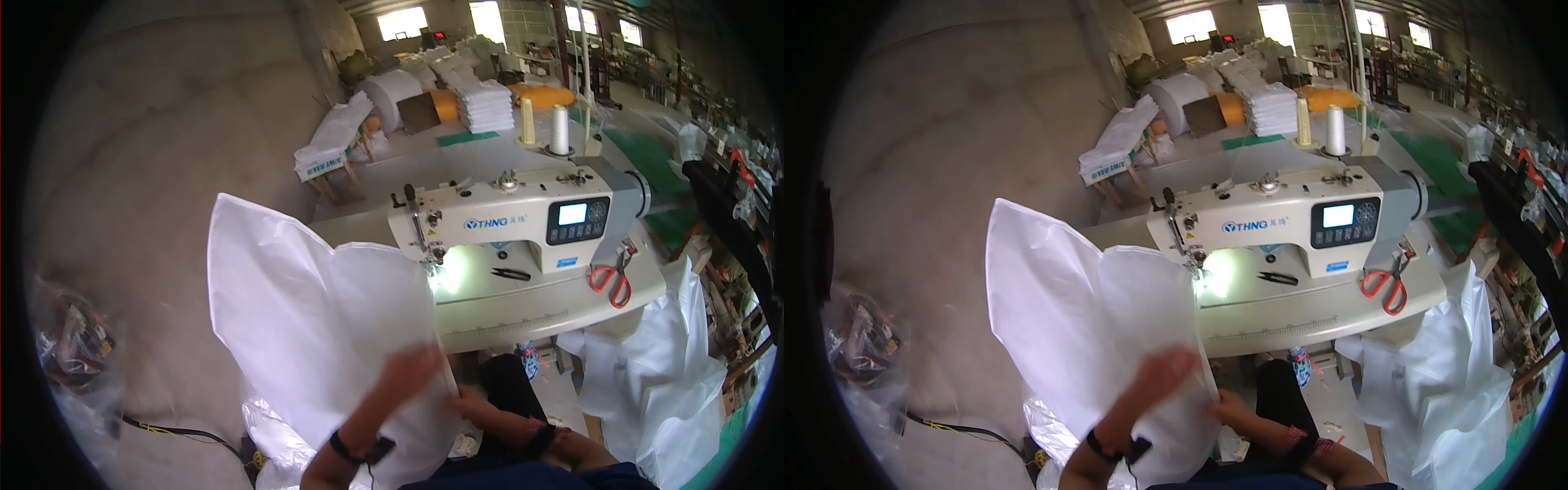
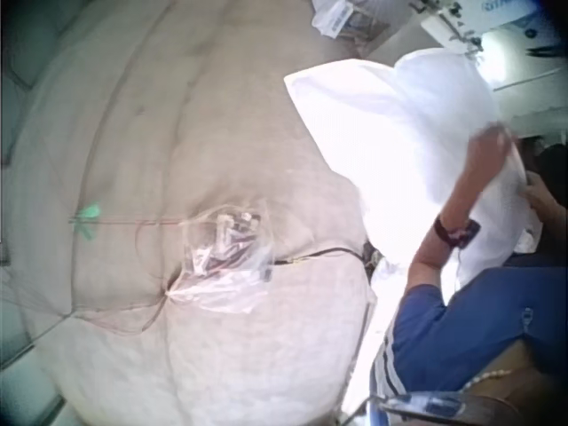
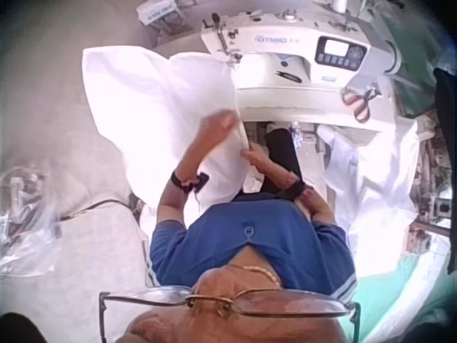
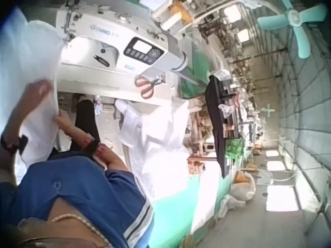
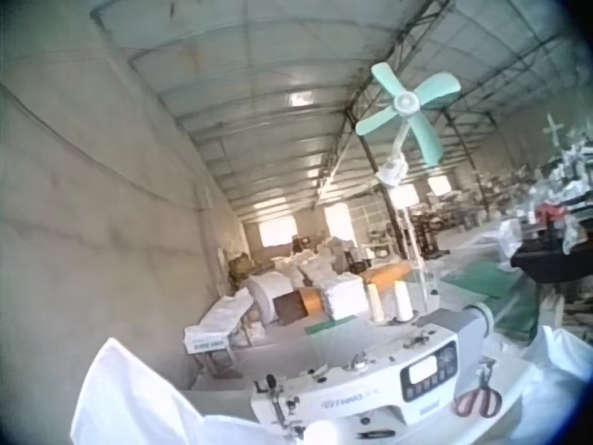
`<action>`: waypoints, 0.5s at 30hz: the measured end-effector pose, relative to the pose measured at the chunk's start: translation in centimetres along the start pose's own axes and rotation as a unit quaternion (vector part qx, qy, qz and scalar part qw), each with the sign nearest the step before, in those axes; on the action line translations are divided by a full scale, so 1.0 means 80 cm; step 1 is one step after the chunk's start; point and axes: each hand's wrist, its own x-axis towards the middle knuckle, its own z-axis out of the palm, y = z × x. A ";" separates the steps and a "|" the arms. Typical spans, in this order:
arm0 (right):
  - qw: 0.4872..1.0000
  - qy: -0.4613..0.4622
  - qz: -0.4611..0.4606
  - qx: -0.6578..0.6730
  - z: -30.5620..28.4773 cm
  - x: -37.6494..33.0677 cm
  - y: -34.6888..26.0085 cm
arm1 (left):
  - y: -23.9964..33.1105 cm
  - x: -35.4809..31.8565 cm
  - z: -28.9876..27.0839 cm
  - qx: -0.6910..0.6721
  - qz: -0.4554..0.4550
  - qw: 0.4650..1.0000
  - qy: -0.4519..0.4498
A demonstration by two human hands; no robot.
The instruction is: Sewing together large pieces of white textile using an industrial sewing machine.
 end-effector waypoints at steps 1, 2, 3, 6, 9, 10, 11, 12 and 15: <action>1.000 -0.010 -0.014 0.023 -0.005 -0.001 0.003 | -0.033 0.030 -0.017 0.064 0.048 0.978 0.190; 0.998 0.007 -0.053 0.017 -0.006 -0.001 0.005 | -0.069 0.051 -0.033 0.209 0.038 0.945 0.249; 0.996 0.019 -0.082 0.003 -0.001 -0.002 0.007 | -0.102 0.062 -0.040 0.274 -0.034 0.924 0.265; 0.948 -0.111 -0.194 -0.228 0.032 0.003 -0.001 | -0.202 0.027 -0.049 0.182 -0.363 0.912 0.050; 0.949 -0.218 -0.158 -0.165 0.076 0.003 -0.014 | -0.255 -0.022 -0.033 0.128 -0.410 0.901 0.064; 0.933 -0.279 -0.165 -0.157 0.084 0.008 -0.021 | -0.264 -0.030 -0.030 0.129 -0.407 0.902 0.068; 0.913 -0.337 -0.158 -0.166 0.076 0.011 -0.026 | -0.269 -0.036 -0.028 0.126 -0.393 0.907 0.080; 0.885 -0.369 -0.210 -0.189 0.069 0.016 -0.029 | -0.271 -0.039 -0.027 0.125 -0.407 0.902 0.074; 0.857 -0.494 -0.040 -0.145 0.009 0.040 -0.030 | -0.273 -0.025 -0.031 0.120 -0.401 0.905 0.080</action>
